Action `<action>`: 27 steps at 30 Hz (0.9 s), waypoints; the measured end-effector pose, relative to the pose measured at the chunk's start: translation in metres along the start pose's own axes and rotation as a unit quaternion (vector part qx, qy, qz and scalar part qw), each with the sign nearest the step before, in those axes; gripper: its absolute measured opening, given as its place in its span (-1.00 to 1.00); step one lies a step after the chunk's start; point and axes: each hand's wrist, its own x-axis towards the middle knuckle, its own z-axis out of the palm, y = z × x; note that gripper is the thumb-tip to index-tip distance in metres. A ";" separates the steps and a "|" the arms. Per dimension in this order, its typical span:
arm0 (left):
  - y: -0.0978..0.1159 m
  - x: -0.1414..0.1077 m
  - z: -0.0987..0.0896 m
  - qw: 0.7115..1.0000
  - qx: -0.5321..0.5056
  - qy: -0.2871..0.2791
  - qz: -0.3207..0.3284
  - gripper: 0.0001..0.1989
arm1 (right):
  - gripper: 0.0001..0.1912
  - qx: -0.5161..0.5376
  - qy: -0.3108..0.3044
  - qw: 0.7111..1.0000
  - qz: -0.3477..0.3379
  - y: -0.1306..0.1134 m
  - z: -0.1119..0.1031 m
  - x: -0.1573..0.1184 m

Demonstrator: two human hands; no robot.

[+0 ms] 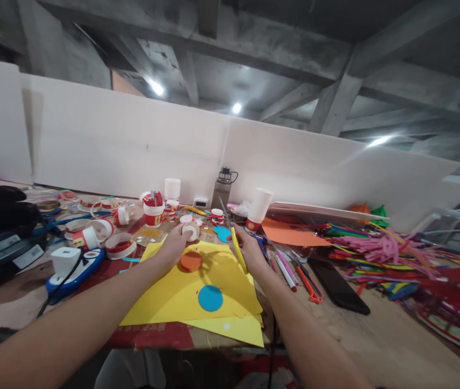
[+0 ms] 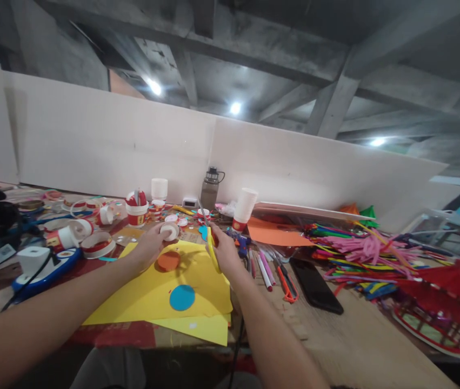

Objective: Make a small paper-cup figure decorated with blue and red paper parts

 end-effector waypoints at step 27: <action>0.008 0.005 0.001 0.989 -0.127 -0.072 -0.031 -0.77 | -0.65 0.025 -0.053 0.997 0.049 -0.021 0.004 -0.009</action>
